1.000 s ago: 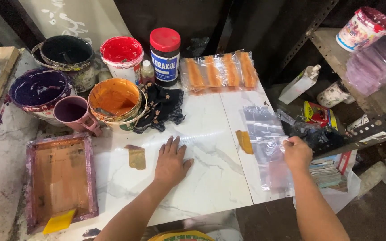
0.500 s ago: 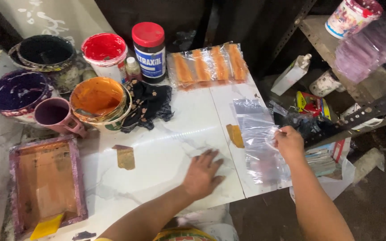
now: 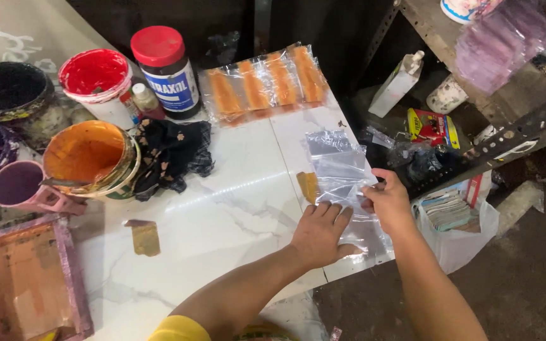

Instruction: Stirring orange ink in a plastic container and applying it to a screen printing frame on a workbench.

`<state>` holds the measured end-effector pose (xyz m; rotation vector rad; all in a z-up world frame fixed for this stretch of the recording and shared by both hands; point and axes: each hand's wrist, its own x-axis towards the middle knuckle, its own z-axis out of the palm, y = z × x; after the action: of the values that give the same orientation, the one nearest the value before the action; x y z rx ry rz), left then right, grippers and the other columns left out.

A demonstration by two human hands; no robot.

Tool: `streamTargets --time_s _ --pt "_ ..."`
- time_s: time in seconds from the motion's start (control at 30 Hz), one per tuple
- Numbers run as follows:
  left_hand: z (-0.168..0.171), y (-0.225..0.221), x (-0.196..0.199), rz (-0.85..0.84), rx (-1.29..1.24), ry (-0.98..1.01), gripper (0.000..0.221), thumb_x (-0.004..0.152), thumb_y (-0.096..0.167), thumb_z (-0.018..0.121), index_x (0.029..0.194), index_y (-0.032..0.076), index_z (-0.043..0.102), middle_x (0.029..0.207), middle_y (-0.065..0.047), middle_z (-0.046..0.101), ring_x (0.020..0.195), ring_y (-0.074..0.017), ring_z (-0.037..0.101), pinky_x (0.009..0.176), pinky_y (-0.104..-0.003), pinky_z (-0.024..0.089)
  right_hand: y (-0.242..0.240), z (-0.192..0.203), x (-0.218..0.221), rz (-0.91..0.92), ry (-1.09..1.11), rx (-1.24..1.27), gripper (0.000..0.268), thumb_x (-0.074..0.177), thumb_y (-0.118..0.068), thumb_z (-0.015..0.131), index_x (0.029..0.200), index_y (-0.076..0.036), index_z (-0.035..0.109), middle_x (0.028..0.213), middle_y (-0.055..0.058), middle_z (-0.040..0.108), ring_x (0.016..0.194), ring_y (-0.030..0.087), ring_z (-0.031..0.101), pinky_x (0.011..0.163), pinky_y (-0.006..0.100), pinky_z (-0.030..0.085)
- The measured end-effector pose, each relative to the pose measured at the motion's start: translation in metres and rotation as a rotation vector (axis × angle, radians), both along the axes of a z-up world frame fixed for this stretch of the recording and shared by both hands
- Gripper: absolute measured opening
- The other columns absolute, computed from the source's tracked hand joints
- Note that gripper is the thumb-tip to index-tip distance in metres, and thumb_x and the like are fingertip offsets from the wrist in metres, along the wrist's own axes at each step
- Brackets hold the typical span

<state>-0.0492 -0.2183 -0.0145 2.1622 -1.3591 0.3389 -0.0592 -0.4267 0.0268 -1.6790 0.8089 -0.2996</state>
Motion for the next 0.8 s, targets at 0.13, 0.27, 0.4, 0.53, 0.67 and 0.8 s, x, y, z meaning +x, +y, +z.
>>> streamTargets --time_s 0.13,0.27,0.4,0.53,0.67,0.8 --pt "-0.033 -0.033 0.009 0.083 -0.07 -0.032 0.073 0.075 0.05 0.074 0.134 0.009 0.059 0.1 -0.012 0.063 0.098 -0.0339 0.064 0.087 -0.05 0.05 0.017 0.018 -0.011 -0.001 -0.041 0.136 0.057 0.096 -0.009 0.065 0.15 -0.004 0.046 0.093 0.015 0.058 0.071 0.026 0.068 0.061 0.043 0.062" --pt "-0.067 -0.057 0.024 0.169 -0.088 0.05 0.049 0.078 0.047 0.074 0.11 0.01 0.069 0.09 -0.008 0.065 0.09 -0.0332 0.066 0.081 -0.047 0.052 0.037 0.044 -0.026 0.035 0.036 0.137 0.049 0.11 -0.03 0.039 0.155 -0.012 0.046 0.117 0.018 0.052 0.103 0.027 0.057 0.095 0.047 0.051" --pt "-0.071 -0.061 0.039 0.268 -0.024 -0.019 0.007 0.082 0.024 0.073 0.083 0.017 0.072 0.078 -0.003 0.065 0.072 -0.0269 0.07 0.065 -0.039 0.054 0.025 0.022 -0.034 0.099 0.025 0.195 0.057 0.11 -0.044 0.026 0.163 -0.029 0.038 0.121 0.023 0.061 0.115 0.026 0.055 0.111 0.043 0.041" --pt "-0.044 -0.057 0.04 0.299 0.026 0.141 0.022 0.086 0.029 0.07 0.103 0.014 0.069 0.088 -0.006 0.067 0.082 -0.0313 0.072 0.068 -0.043 0.056 0.01 -0.011 -0.035 0.212 -0.065 0.252 0.068 0.107 -0.057 0.022 0.166 -0.023 0.032 0.104 0.007 0.058 0.095 0.016 0.055 0.089 0.03 0.047" --pt "0.002 -0.057 0.038 0.206 0.136 0.37 0.053 0.098 0.042 0.058 0.141 0.013 0.048 0.109 -0.015 0.067 0.103 -0.0415 0.071 0.084 -0.054 0.057 0.015 -0.005 -0.031 0.182 -0.08 0.359 0.074 0.104 -0.063 0.016 0.167 -0.027 0.023 0.129 0.025 0.061 0.118 0.031 0.061 0.109 0.045 0.043" --pt "-0.007 -0.07 0.028 0.221 -0.039 -0.056 0.025 0.089 0.032 0.065 0.113 0.026 0.068 0.087 0.001 0.063 0.073 -0.0216 0.073 0.059 -0.033 0.056 0.052 0.044 -0.035 0.22 -0.048 0.165 0.068 0.108 -0.052 0.011 0.164 -0.017 0.029 0.17 0.013 0.024 0.158 0.026 0.015 0.129 0.043 0.005"
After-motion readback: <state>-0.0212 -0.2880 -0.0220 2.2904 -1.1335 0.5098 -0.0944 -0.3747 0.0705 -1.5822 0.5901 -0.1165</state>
